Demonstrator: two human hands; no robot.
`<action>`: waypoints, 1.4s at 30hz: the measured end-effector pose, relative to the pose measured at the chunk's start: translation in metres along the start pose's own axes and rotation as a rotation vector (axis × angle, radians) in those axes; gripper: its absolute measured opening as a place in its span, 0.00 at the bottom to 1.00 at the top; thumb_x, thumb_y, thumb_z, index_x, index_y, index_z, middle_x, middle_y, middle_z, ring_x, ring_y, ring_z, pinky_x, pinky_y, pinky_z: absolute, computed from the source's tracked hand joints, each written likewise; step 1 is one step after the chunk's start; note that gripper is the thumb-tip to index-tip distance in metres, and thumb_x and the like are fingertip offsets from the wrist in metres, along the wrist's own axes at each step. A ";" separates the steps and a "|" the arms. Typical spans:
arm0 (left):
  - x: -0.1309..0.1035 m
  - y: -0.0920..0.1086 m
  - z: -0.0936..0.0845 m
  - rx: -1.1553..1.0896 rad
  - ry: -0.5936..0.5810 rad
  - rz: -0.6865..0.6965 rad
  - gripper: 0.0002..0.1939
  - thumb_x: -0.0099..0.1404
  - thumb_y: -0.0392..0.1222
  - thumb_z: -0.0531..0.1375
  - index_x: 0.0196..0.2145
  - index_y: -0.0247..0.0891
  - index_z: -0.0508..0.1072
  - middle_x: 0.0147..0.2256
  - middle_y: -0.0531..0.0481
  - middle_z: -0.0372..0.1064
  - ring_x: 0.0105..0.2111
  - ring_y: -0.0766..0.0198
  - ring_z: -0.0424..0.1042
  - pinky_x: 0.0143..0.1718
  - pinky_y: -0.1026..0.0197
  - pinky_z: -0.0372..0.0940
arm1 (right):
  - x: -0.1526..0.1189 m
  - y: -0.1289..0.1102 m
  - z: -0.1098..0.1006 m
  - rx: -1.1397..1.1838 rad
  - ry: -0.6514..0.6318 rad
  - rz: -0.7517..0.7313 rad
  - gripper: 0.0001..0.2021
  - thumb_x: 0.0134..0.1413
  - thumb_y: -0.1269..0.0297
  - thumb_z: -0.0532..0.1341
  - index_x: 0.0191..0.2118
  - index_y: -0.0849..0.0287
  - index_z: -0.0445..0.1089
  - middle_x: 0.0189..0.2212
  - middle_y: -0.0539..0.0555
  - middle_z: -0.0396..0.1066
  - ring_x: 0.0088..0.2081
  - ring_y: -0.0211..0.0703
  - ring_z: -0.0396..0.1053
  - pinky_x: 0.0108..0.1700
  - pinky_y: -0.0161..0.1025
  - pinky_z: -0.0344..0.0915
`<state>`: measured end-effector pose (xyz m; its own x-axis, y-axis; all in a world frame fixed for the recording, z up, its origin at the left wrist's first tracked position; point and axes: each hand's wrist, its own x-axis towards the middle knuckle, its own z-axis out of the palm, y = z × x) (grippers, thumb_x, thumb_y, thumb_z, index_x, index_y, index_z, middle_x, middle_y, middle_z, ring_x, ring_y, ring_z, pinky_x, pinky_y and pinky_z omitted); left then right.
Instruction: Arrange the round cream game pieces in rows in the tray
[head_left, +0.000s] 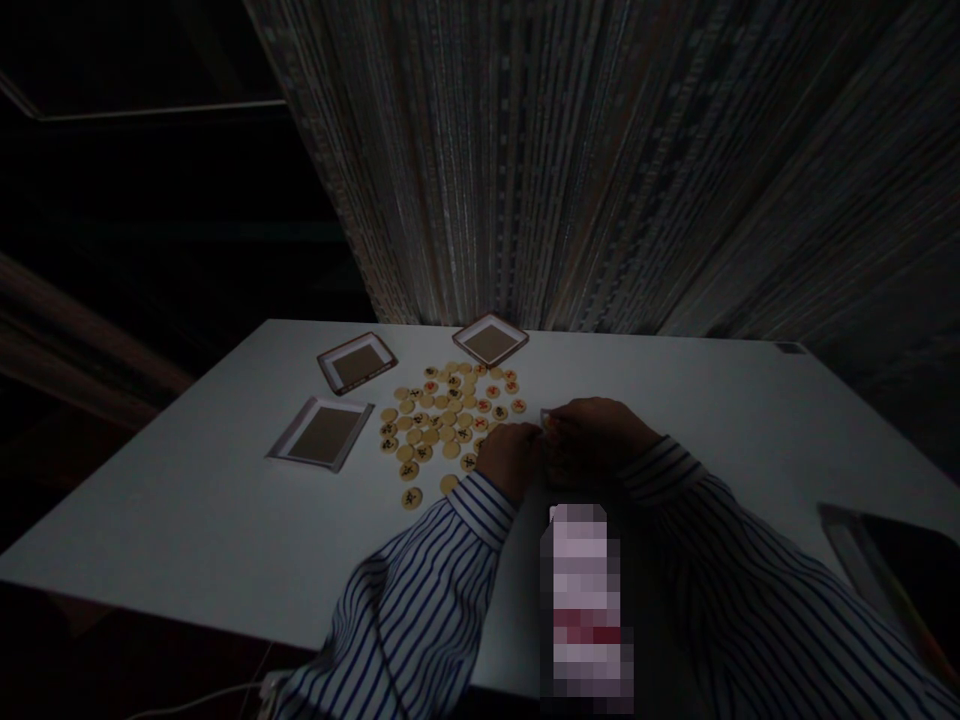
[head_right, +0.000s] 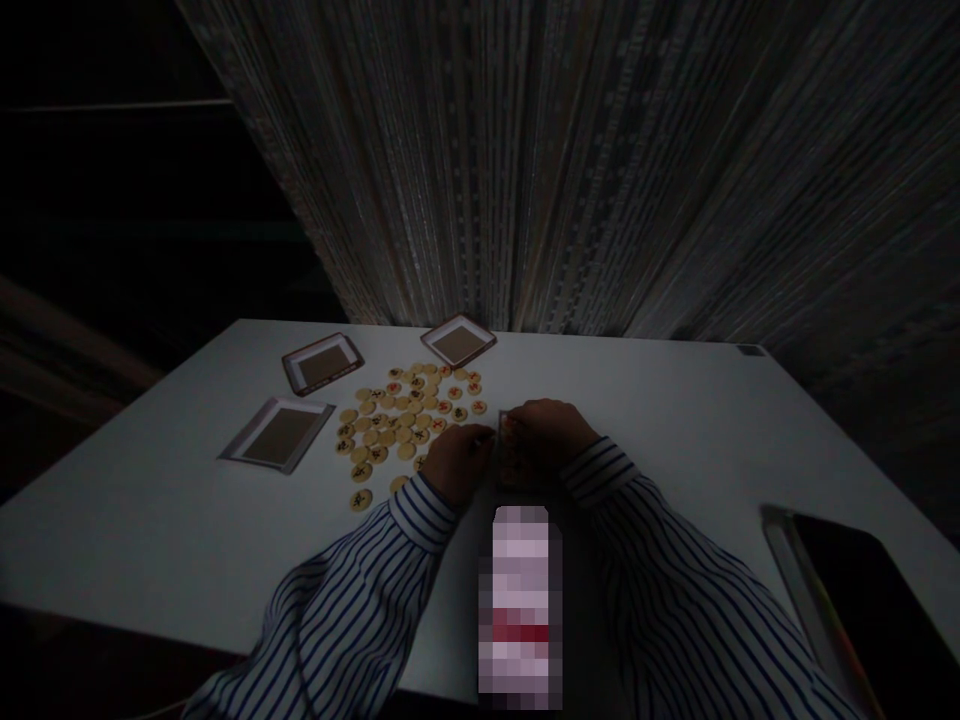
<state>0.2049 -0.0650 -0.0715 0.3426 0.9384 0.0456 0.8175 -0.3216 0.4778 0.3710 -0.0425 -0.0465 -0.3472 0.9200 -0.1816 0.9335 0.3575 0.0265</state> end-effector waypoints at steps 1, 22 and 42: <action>0.000 0.000 0.000 0.003 -0.006 0.002 0.14 0.63 0.41 0.51 0.41 0.41 0.74 0.37 0.47 0.74 0.40 0.58 0.70 0.42 0.58 0.63 | -0.001 0.000 0.000 0.000 0.007 0.000 0.19 0.59 0.55 0.44 0.45 0.53 0.69 0.38 0.56 0.72 0.37 0.46 0.70 0.32 0.37 0.58; -0.001 0.001 0.000 -0.002 0.006 0.021 0.14 0.62 0.41 0.51 0.41 0.41 0.74 0.37 0.48 0.74 0.40 0.59 0.70 0.41 0.60 0.63 | -0.015 -0.011 -0.005 -0.078 0.046 -0.054 0.14 0.57 0.58 0.49 0.40 0.56 0.69 0.32 0.57 0.73 0.32 0.43 0.69 0.29 0.36 0.55; -0.002 0.000 0.000 0.009 0.008 0.023 0.13 0.63 0.41 0.52 0.41 0.41 0.74 0.37 0.48 0.74 0.40 0.59 0.70 0.42 0.59 0.63 | -0.008 -0.006 -0.003 -0.136 0.060 -0.050 0.15 0.56 0.59 0.49 0.41 0.56 0.69 0.36 0.59 0.73 0.37 0.48 0.69 0.30 0.37 0.54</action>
<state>0.2042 -0.0665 -0.0713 0.3572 0.9319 0.0637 0.8136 -0.3439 0.4688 0.3680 -0.0512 -0.0420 -0.4016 0.9069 -0.1272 0.8956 0.4180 0.1525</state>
